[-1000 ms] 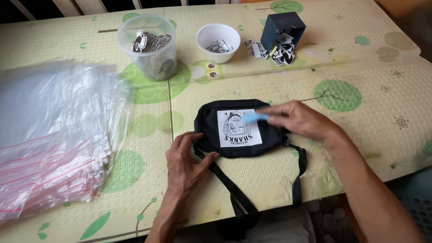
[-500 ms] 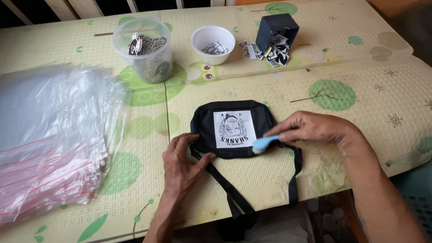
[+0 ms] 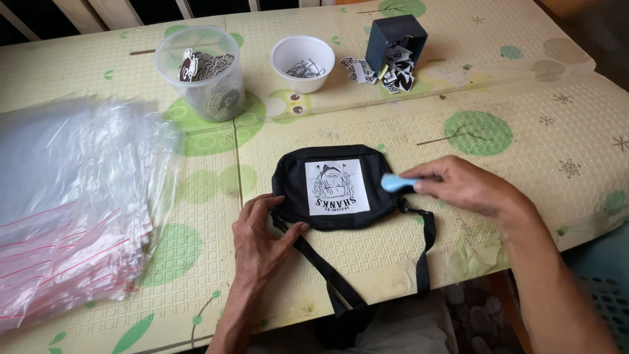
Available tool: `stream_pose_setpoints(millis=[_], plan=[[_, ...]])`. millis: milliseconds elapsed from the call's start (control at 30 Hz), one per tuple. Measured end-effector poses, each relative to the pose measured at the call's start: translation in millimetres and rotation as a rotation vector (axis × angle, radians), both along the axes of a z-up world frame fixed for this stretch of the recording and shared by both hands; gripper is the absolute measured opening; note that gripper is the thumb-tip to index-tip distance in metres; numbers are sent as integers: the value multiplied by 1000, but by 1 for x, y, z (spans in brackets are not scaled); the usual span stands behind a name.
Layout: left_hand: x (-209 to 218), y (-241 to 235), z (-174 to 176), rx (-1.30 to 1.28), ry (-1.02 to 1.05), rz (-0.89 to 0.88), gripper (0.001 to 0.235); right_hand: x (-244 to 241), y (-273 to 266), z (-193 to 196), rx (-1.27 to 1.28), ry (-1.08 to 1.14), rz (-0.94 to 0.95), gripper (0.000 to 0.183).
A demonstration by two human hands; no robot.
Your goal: The person cleans a black bag with a blue brush, then uses a needle to poke holes in the bag's fabric. They also handle small metal pieces and a sticker on the table.
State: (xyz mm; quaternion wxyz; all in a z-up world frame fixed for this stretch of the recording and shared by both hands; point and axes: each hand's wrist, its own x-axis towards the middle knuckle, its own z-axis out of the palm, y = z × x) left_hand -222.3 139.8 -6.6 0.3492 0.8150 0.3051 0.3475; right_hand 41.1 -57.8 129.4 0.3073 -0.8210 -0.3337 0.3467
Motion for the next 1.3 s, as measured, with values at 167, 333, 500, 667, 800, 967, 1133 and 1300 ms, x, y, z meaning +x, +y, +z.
stream_pose_setpoints(millis=[167, 333, 500, 667, 800, 967, 1133, 1300], plan=[[0, -3, 5, 5, -22, -19, 59, -52, 9, -40, 81, -120, 170, 37], [2, -1, 5, 0, -27, 4, 61, -95, 23, -52, 213, -300, 355, 40], [-3, -12, 23, 45, -156, -10, 46, -70, 48, -53, 351, -566, 181, 40], [-1, -6, 6, 41, -93, 22, 44, -77, 97, -98, 467, -386, 258, 41], [2, -5, 6, 53, -68, 30, 42, -38, 112, -104, 249, -788, 168, 43], [12, 6, 15, -65, -8, 43, 51, -6, 118, -128, 433, -730, -42, 46], [41, 26, 17, -46, 185, 85, 72, -19, 116, -145, 511, -700, -44, 47], [56, 8, 3, 431, 225, 122, 38, -9, 118, -156, 492, -753, -76, 47]])
